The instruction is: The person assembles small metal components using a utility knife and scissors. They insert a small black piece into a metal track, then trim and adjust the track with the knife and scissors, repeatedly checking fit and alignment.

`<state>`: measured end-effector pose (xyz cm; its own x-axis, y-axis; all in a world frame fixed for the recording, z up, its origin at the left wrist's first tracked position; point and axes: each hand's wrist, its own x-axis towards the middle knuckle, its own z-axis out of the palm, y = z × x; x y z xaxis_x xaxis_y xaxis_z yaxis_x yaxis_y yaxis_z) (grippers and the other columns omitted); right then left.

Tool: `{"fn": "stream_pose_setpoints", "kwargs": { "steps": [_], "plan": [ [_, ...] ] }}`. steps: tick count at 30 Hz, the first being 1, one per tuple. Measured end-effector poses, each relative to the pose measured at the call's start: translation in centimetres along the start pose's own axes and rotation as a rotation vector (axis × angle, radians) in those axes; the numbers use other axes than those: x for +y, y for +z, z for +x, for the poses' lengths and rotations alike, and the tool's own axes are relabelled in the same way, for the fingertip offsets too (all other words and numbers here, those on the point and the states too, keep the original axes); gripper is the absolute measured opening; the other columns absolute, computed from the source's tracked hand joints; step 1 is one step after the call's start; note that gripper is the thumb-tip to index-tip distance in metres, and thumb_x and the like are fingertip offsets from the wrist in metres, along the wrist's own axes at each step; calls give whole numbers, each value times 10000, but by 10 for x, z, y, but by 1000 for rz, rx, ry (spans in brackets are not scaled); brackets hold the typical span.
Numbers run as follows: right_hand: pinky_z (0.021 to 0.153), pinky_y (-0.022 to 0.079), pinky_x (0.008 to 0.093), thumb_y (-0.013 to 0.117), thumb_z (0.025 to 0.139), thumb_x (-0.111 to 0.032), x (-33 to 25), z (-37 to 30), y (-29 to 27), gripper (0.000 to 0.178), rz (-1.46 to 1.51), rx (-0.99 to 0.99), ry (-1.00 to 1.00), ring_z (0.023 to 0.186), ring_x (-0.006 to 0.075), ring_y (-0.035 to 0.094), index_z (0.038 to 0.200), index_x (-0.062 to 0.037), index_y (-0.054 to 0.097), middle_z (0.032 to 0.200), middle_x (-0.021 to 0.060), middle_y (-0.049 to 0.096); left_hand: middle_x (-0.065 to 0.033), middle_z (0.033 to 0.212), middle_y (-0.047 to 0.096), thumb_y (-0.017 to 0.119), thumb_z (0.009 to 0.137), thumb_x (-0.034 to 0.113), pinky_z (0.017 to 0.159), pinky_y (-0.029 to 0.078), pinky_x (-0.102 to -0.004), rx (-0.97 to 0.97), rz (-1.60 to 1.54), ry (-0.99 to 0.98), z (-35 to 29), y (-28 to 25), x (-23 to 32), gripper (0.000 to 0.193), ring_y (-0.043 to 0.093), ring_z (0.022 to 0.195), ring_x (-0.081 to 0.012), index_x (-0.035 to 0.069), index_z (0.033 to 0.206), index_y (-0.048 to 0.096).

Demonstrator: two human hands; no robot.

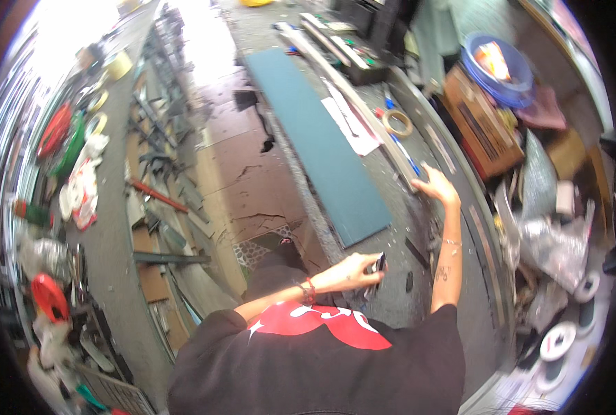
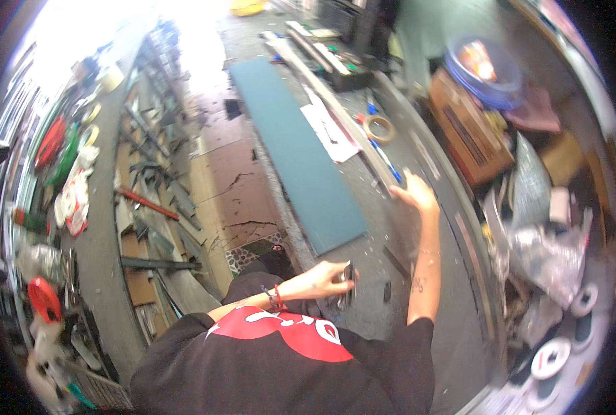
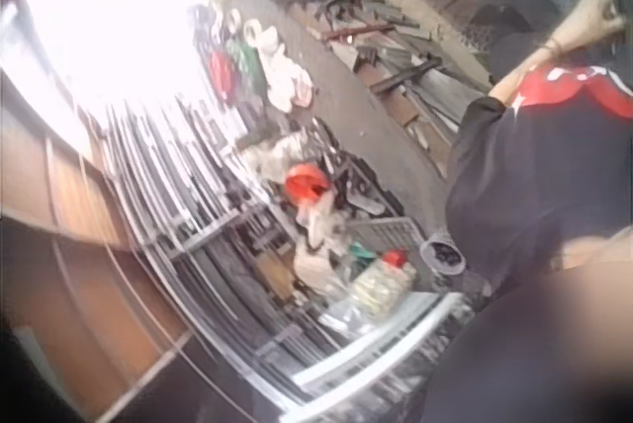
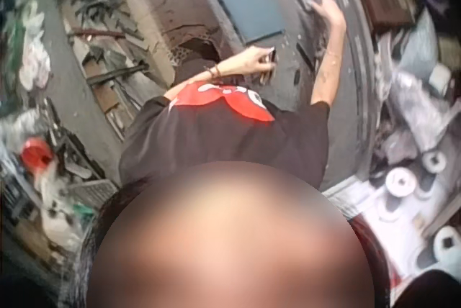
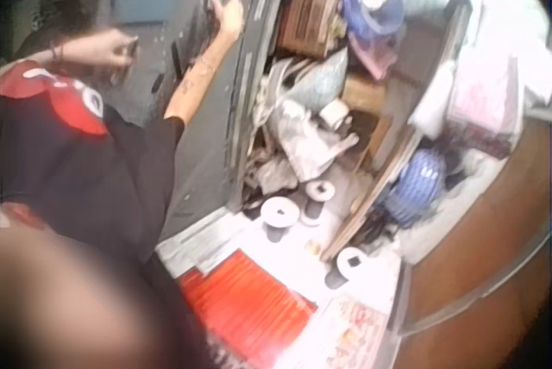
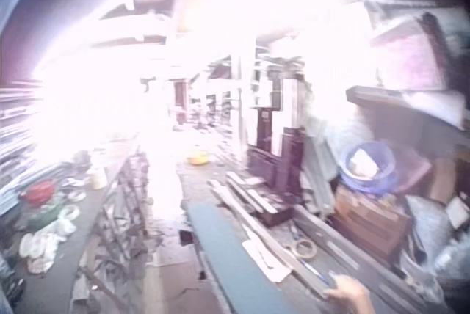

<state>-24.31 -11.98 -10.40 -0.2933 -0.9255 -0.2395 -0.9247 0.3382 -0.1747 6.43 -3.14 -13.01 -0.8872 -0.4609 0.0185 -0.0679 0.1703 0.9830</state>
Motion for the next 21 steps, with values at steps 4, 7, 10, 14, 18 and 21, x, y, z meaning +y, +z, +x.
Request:
{"fn": "stream_pose_setpoints", "kwargs": {
  "steps": [4,7,10,14,18,21],
  "plan": [
    [1019,305,400,662,739,-310,8,14,39,754,50,87,-100,1235,362,356,1343,-36,302,1326,241,370,-56,724,607,581,838,258,648,445,-289,-83,-107,-118,-18,-20,-13,278,533,674,-112,41,1012,587],
    [989,334,390,595,809,-203,27,18,56,593,92,236,-194,1184,348,414,1287,40,342,1263,239,437,-73,795,644,607,820,266,687,465,-270,-6,-157,-94,-36,-41,-21,284,585,732,-109,39,991,610],
    [951,364,393,617,790,-313,49,15,47,609,181,151,-158,1112,349,475,1249,34,418,1201,240,484,-88,857,651,607,832,293,679,501,-264,-65,-312,-303,-60,-63,-30,333,633,713,-127,6,1003,605],
    [654,464,309,499,897,-274,66,5,8,358,274,328,-168,701,183,572,1043,45,570,785,125,605,-96,955,620,586,847,311,671,514,-245,48,-514,-328,-88,-93,-45,342,640,710,-137,13,1016,591],
    [569,431,254,453,925,-231,38,16,-19,276,570,573,-81,595,106,516,915,18,570,648,40,516,-73,948,584,561,877,215,740,504,-261,261,-797,-226,-110,-132,-64,304,617,814,-141,11,1096,501],
    [497,371,231,438,937,-216,-25,52,-27,225,597,596,-263,543,72,413,901,-7,516,694,9,454,-91,1095,528,544,881,164,838,474,-252,395,-944,-32,-119,-172,-81,396,569,982,-165,17,1216,392]
  ]
}}
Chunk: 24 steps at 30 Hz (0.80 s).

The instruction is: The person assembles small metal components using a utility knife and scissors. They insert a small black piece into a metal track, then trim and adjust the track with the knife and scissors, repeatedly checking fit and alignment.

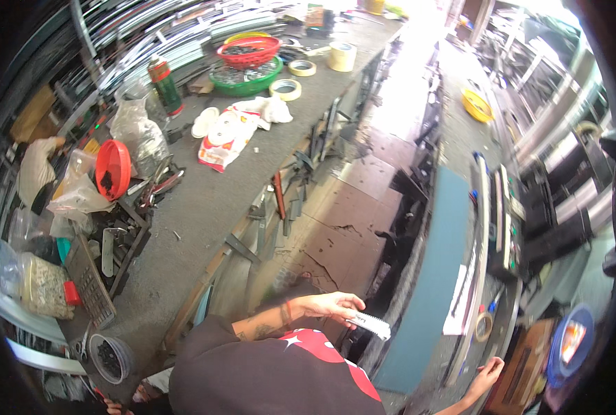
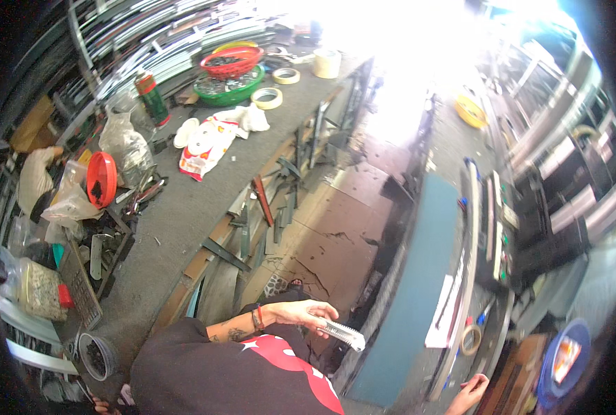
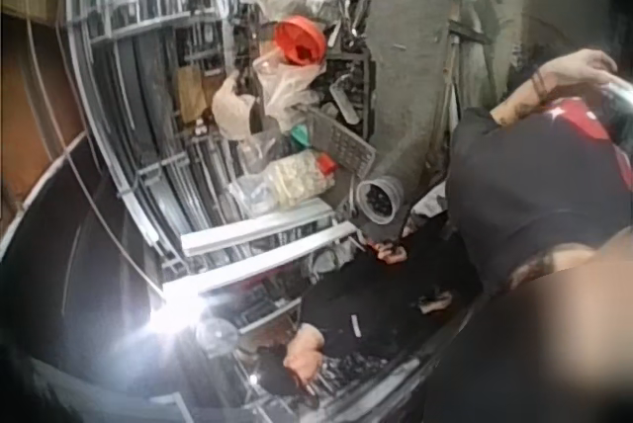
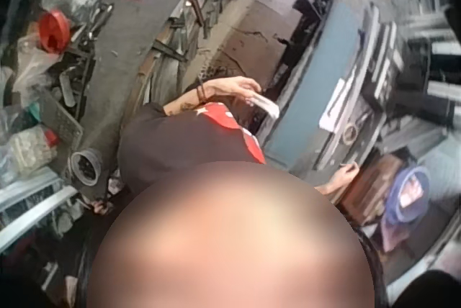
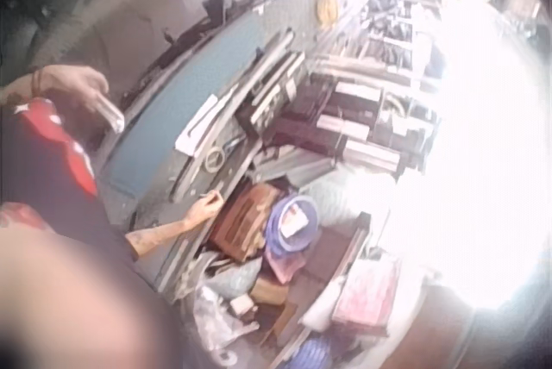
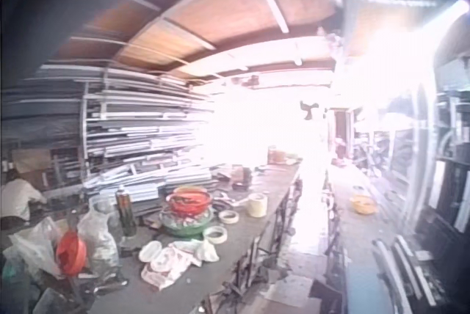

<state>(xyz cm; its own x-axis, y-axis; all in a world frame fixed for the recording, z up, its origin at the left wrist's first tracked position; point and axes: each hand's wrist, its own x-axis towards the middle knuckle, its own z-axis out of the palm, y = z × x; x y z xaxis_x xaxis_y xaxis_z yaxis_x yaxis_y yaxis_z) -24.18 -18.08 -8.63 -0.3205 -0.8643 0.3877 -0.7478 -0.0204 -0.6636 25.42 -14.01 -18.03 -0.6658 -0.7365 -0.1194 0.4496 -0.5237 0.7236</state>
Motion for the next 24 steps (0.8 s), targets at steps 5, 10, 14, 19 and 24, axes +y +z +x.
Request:
{"fn": "stream_pose_setpoints", "kwargs": {
  "steps": [5,10,14,19,24],
  "plan": [
    [561,419,224,455,919,-137,-106,59,123,164,140,-543,-73,608,77,481,922,2,541,688,12,476,-100,1228,466,480,904,90,930,457,-249,71,-386,152,22,-62,44,475,522,1092,-199,-21,1331,301],
    [639,458,259,520,879,-122,-227,103,271,174,271,-961,-168,666,131,561,983,9,566,733,64,576,-155,1222,462,453,882,6,936,460,-268,201,-429,167,31,-124,112,498,507,1117,-230,-8,1333,244],
    [764,470,289,546,866,-117,-303,123,369,347,345,-1205,-303,893,174,562,1196,-36,473,1011,106,570,-196,1181,474,498,829,5,924,456,-316,209,-235,182,46,-168,180,515,528,1087,-262,32,1275,241],
    [698,483,278,546,884,-172,-347,164,457,409,338,-1491,-256,818,151,571,1253,-45,424,1032,109,567,-166,1094,495,497,827,22,865,474,-329,243,-35,114,90,-210,239,476,556,1031,-251,69,1219,231],
    [598,495,261,542,890,-149,-346,247,545,265,657,-1671,148,671,120,569,1104,4,512,896,76,595,-216,1256,413,560,856,322,890,456,-365,-62,-348,217,149,-281,293,610,532,1073,-277,78,1307,230]
  ]
}}
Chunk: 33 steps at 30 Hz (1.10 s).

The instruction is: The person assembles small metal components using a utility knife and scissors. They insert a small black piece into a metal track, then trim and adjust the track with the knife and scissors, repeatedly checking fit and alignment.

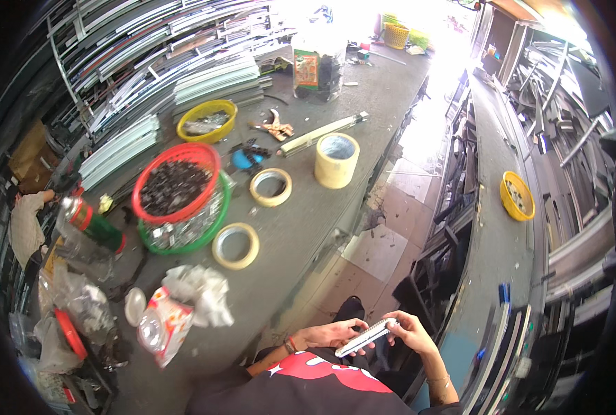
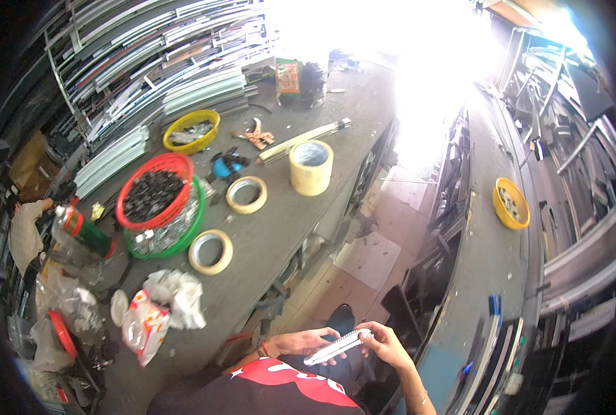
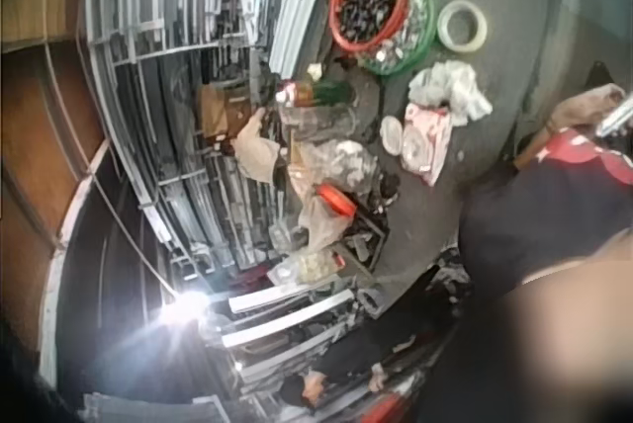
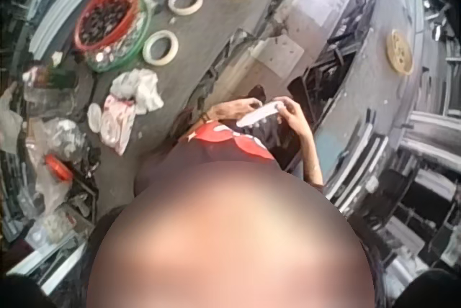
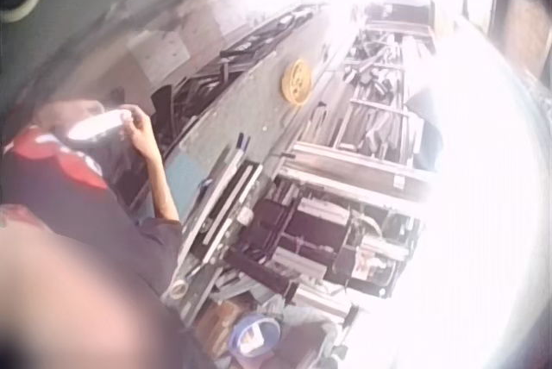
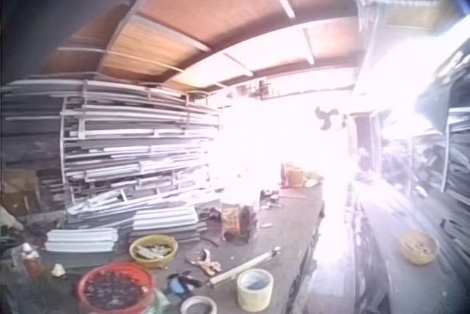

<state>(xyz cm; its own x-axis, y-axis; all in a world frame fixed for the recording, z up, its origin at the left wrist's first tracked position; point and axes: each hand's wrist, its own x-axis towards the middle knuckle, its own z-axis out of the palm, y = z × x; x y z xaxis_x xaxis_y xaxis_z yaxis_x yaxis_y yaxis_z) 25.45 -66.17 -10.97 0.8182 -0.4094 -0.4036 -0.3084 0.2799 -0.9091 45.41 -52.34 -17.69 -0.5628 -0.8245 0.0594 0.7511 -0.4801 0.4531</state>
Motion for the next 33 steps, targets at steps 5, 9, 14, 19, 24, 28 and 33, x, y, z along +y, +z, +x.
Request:
{"fn": "stream_pose_setpoints", "kwargs": {
  "steps": [5,9,14,19,24,28,33],
  "plan": [
    [575,501,278,533,887,-113,-31,75,-108,201,571,26,-77,672,169,594,1040,-7,458,884,107,579,-161,1270,416,518,846,494,844,450,-340,8,174,204,120,-66,87,718,546,1004,-241,87,1369,242],
    [647,512,332,543,865,-58,-69,133,-177,192,610,38,-86,750,242,601,994,-36,402,929,138,553,-54,1021,510,501,916,270,763,456,-300,258,620,387,242,-92,149,431,524,865,-126,37,1251,364],
    [702,514,346,511,888,-68,-119,202,-267,215,311,-45,-22,830,232,605,1059,-39,384,976,134,557,-15,789,534,504,917,186,565,437,-234,555,868,377,315,-122,229,212,504,652,-72,15,1040,492],
    [748,483,295,535,896,-172,-171,282,-381,293,-489,-158,-93,846,174,595,1122,5,478,965,110,598,-8,701,524,533,885,153,440,384,-193,731,716,423,372,-168,313,200,473,535,-42,17,1027,503],
    [789,468,357,505,898,-266,-234,380,-487,353,-814,-324,-117,906,285,600,1124,5,501,963,172,599,-36,699,558,508,853,167,345,335,-179,692,488,529,456,-216,438,176,452,434,-45,54,986,491],
    [771,470,364,525,879,-229,-301,458,-557,328,-1053,-371,-79,864,297,597,1105,9,510,941,176,601,-32,688,555,502,838,158,309,314,-173,707,195,699,518,-232,536,147,437,383,-45,84,963,479],
    [755,477,340,541,876,-190,-402,598,-622,286,-855,-413,-311,858,261,617,1088,3,551,922,158,625,-19,688,465,497,835,185,305,312,-205,846,223,901,543,-242,622,121,404,390,-79,97,873,422]
  ]
}}
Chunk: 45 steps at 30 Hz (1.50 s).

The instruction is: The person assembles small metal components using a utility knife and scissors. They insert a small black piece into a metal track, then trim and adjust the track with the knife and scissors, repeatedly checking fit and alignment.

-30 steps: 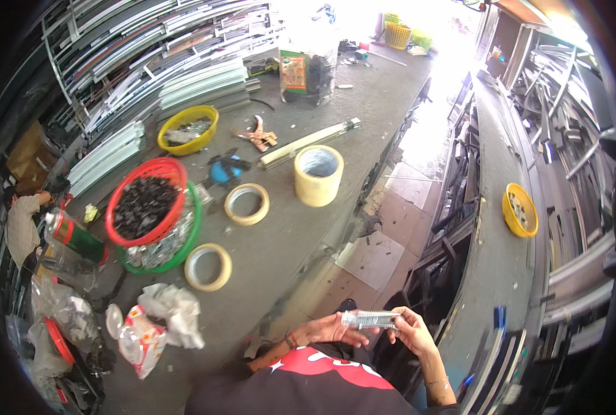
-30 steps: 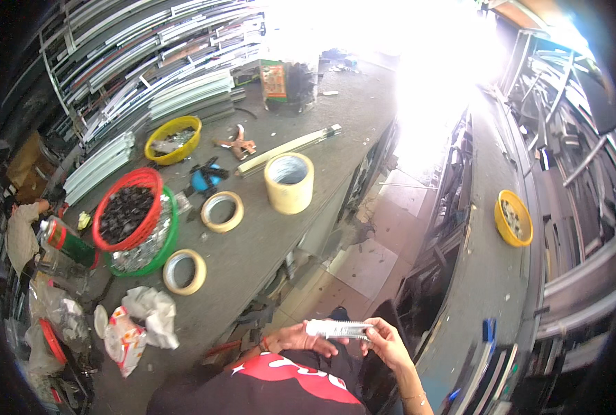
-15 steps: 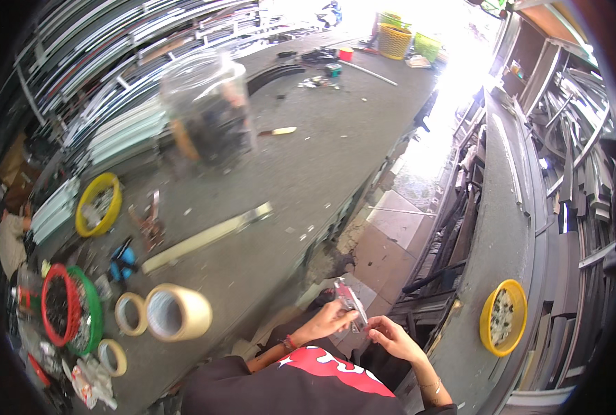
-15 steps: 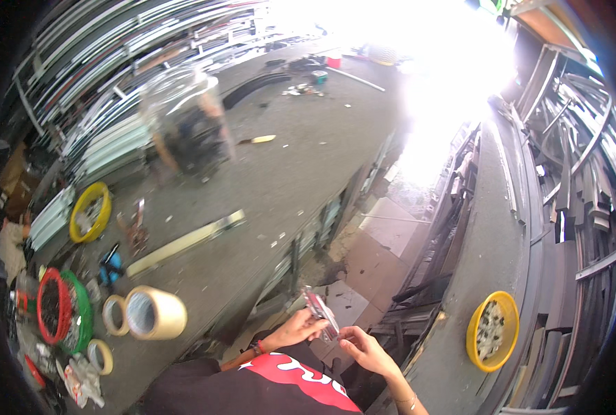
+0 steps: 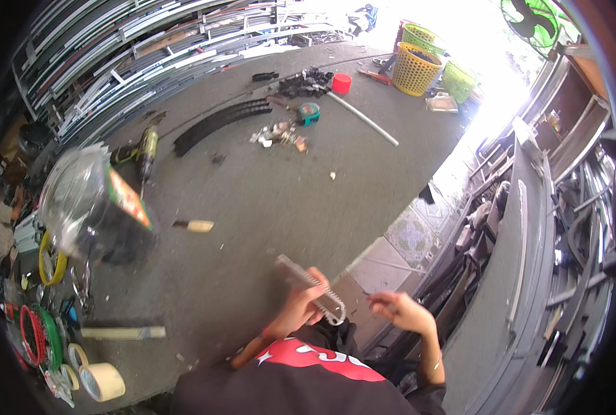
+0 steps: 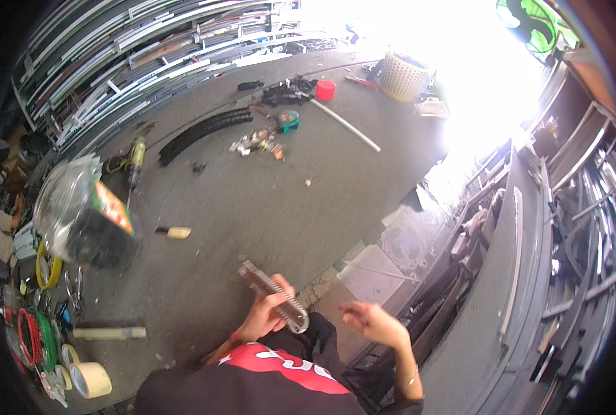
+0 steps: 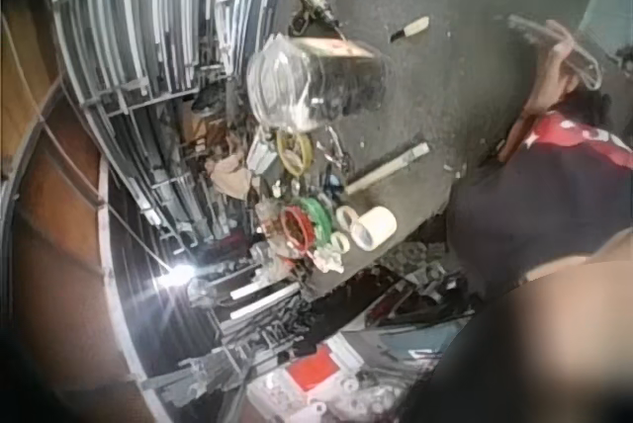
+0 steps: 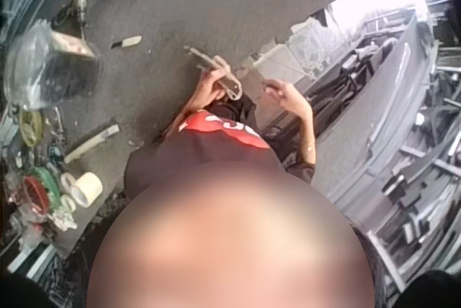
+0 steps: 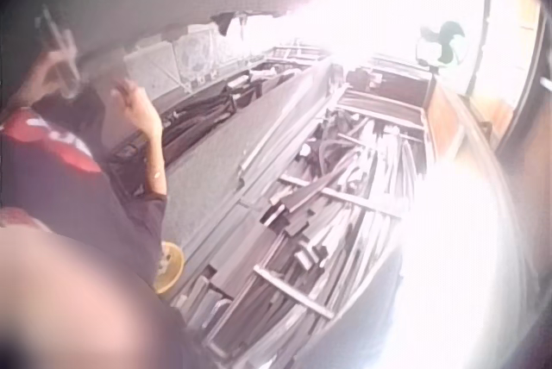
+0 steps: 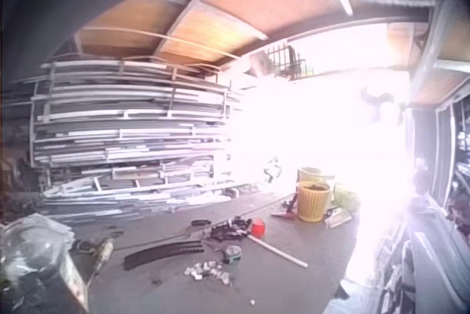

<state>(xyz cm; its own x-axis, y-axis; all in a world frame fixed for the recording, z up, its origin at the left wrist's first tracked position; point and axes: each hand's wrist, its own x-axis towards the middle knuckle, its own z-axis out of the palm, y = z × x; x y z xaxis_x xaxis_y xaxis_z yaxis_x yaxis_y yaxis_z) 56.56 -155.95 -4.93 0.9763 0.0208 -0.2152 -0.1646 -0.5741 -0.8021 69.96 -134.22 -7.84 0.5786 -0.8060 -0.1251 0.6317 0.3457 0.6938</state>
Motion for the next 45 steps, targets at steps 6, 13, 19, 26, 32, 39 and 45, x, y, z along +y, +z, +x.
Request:
{"fn": "stream_pose_setpoints", "kwargs": {
  "steps": [6,13,19,26,32,39,45],
  "plan": [
    [695,476,294,506,900,-158,71,217,-212,203,249,51,-169,734,147,592,993,-1,594,777,40,626,3,699,484,517,812,277,314,339,-197,544,-86,217,50,1,13,164,463,452,-80,142,872,445],
    [859,426,383,576,803,-161,151,530,-388,439,-764,611,-286,1080,344,494,1201,-14,462,1237,228,452,-39,879,557,484,891,252,403,424,-132,1154,-24,897,85,42,4,255,586,650,-93,105,1097,464],
    [924,353,511,586,807,-371,187,633,-444,583,-993,678,-49,1136,369,441,1235,-17,410,1198,216,462,-212,1189,454,465,833,-48,869,444,-334,1552,665,727,122,62,-34,489,530,1010,-278,-87,1287,289],
    [886,370,454,559,816,-410,191,625,-443,370,-1008,618,-63,1106,337,432,930,-64,622,1103,196,495,-197,1190,448,482,877,31,854,448,-342,1416,801,689,147,43,-22,454,532,1004,-267,-30,1289,303],
    [818,403,471,565,814,-339,187,581,-424,334,-1020,594,-328,1004,354,478,923,-23,569,986,195,501,-89,893,584,488,884,280,520,471,-129,1144,-92,921,177,47,27,297,608,713,-138,53,1075,480],
    [739,449,455,575,828,-308,164,533,-398,322,-956,570,-475,876,406,551,833,12,543,909,248,569,-89,868,593,491,875,273,428,481,-189,1143,-214,815,187,38,41,233,617,631,-159,90,1019,512],
    [723,436,460,537,859,-311,155,528,-388,352,-895,455,-365,875,407,538,902,37,503,911,233,551,-158,804,622,475,898,271,381,434,-215,1049,-208,745,178,33,33,252,583,501,-152,49,1017,490]
  ]
}}
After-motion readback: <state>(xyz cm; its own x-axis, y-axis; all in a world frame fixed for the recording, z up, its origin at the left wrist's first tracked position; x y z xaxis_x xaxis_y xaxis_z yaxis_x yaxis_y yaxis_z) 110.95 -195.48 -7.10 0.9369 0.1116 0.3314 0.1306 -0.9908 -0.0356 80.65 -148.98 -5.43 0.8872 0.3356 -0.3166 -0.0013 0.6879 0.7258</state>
